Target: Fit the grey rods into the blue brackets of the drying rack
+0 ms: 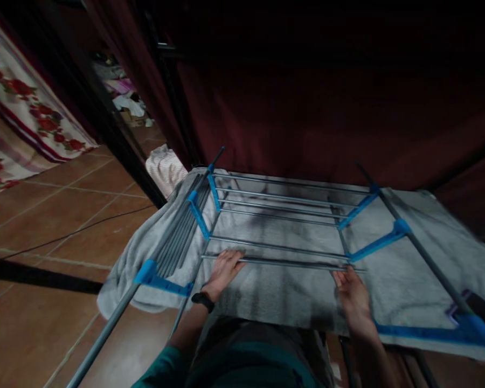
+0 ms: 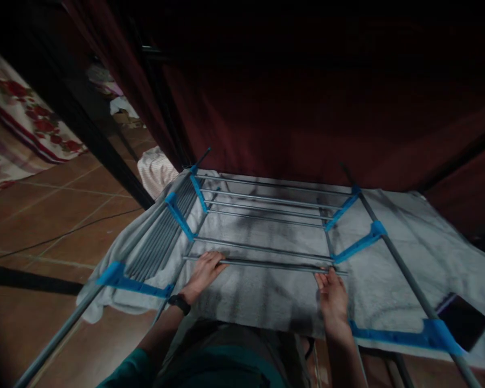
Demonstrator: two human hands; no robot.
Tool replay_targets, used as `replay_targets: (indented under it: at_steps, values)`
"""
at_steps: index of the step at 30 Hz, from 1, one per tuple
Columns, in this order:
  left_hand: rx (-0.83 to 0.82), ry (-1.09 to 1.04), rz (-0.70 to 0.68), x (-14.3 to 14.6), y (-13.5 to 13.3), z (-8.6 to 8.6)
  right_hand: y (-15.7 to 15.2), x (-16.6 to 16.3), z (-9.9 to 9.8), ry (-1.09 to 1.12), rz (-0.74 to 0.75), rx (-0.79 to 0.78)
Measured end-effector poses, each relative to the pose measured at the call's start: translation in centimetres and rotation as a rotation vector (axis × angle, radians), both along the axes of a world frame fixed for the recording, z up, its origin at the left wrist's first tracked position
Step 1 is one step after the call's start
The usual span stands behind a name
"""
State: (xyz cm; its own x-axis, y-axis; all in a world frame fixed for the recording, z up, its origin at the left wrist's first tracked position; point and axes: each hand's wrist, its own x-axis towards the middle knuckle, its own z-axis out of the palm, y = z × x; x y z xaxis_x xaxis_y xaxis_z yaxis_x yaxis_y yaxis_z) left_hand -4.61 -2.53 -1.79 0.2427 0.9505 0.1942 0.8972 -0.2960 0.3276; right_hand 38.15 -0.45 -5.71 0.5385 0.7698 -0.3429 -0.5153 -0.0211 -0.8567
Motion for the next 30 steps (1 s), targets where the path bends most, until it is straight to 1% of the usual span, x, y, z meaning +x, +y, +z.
replay_targets:
  at_steps: [2, 3, 5, 8, 12, 17, 23, 27, 30]
  values:
    - [0.025, -0.026, -0.016, -0.5, 0.3, -0.1, 0.5, -0.9, 1.3, 0.038, 0.005, 0.033]
    - [0.037, -0.041, -0.019, -0.8, 0.5, -0.2, 0.7, -1.3, 2.0, 0.051, 0.030, 0.067]
    - [0.063, -0.062, -0.005, -1.3, 1.0, -0.5, 1.4, -2.0, 3.1, 0.085, 0.050, 0.119]
    - [0.113, -0.062, -0.023, -1.9, 1.4, -1.0, 2.4, -2.5, 4.2, 0.109, 0.040, 0.183]
    - [0.198, -0.059, -0.043, -2.4, 1.7, -1.4, 3.1, -3.0, 4.7, 0.121, 0.015, 0.187]
    - [0.266, 0.002, -0.048, -3.2, 2.5, -0.9, 3.7, -3.6, 5.1, 0.146, 0.035, 0.200]
    - [0.231, 0.016, -0.059, -3.7, 2.7, -0.6, 4.0, -3.1, 5.7, 0.131, 0.011, 0.223]
    - [0.187, -0.002, -0.038, -3.9, 2.5, -0.8, 4.2, -2.9, 5.8, 0.124, 0.006, 0.250]
    - [0.168, -0.047, -0.007, -3.9, 2.4, -0.9, 4.3, -3.0, 5.9, 0.119, -0.008, 0.242]
